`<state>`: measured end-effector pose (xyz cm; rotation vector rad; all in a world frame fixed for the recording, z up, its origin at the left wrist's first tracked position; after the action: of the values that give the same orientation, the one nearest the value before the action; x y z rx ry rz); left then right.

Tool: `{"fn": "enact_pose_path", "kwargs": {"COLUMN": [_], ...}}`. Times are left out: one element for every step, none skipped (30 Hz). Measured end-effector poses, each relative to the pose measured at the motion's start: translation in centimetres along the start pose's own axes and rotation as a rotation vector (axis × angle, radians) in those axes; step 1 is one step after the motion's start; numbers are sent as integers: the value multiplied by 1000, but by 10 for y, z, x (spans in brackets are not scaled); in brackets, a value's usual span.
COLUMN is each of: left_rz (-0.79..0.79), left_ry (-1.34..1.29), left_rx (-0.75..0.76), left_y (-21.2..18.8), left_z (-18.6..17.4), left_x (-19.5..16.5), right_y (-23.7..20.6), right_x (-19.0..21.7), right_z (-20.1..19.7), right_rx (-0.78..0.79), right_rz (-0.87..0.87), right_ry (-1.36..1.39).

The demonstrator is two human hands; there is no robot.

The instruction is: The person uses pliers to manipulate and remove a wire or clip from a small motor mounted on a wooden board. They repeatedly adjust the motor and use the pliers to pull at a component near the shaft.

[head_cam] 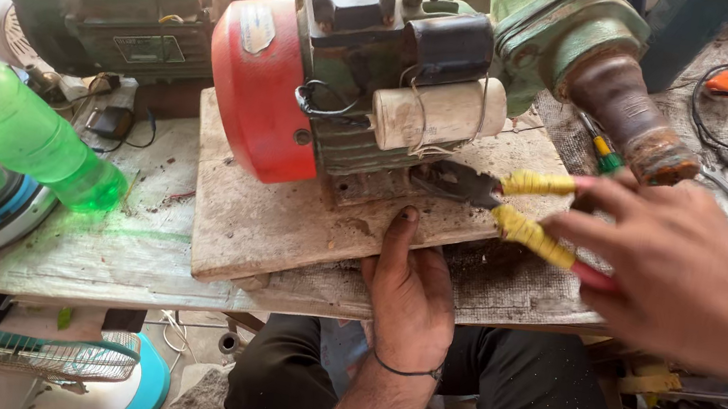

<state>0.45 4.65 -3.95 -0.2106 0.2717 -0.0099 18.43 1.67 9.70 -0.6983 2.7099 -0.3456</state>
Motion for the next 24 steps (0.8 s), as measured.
{"fn": "enact_pose_path", "kwargs": {"left_rz": [4, 6, 7, 3, 4, 9, 9, 10, 9, 22, 32, 42, 47, 54, 63, 57, 50, 40, 41, 41, 40, 31, 26, 27], "left_ry": [5, 13, 21, 17, 11, 5, -3, -10, -14, -15, -15, -15, -13, -12, -10, -9, -7, -4, 5, 13, 23, 28, 30, 28], "left_rx": [-1, 3, 8, -2, -13, -28, -22, -18, -15, -6, 5, 17, 28, 37, 45, 34, 24, 16, 25, 36, 45, 40, 36, 32], "left_y": [2, 4, 5, 6, 6, 6, 6, 5, 4, 3, 2, 0, -1, -2, -3, -4, -6, -7, -8, -9, -10, -11, -11, -9], "left_z": [-4, -7, -9, -11, -12, -12, -11, -9, -7, -5, -2, 1, 4, 7, 10, 12, 14, 16, 18, 19, 19, 18, 17, 15], "left_x": [1, 3, 4, 5, 6, 6, 6, 6, 5, 4, 3, 2, 1, 0, -2, -3, -4, -5, -6, -7, -8, -7, -6, -6], "right_y": [5, 11, 17, 22, 27, 32, 35, 37, 37, 37, 36, 34, 31, 25, 16, 9, 1, -6, -11, -14, -15, -16, -17, -16], "right_x": [-15, -27, -38, -47, -54, -58, -61, -62, -61, -60, -57, -52, -45, -38, -28, -13, 2, 20, 32, 41, 49, 52, 50, 44], "right_z": [4, 4, 3, 3, 2, 2, 1, -1, -4, -4, -6, -6, -7, -10, -12, -15, -17, -20, -22, -19, -15, -10, -5, -1], "right_rx": [113, 103, 94, 86, 47, 9, -29, -77, -125, -94, -64, 42, 149, 244, 342, 338, 333, 226, 117, 122, 128, 135, 145, 154], "right_rz": [23, 5, -12, -33, -58, -87, -119, -147, -174, -164, -153, -107, -62, 15, 86, 112, 138, 123, 110, 108, 107, 105, 117, 124], "right_ry": [-21, -27, -34, -45, -95, -145, -196, -225, -251, -239, -227, -179, -132, -81, -33, 20, 73, 132, 189, 175, 163, 151, 141, 128]}}
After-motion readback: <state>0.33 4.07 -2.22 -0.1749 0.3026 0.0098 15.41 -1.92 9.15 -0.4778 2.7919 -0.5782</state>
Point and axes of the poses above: each hand's wrist, its own y-axis towards the middle knuckle, its own z-axis out of the palm, x = y × z, the point moved 4 cm from there along y, towards the middle knuckle, and after that the axes turned 8 degrees about -z, right-handed, at the moved point
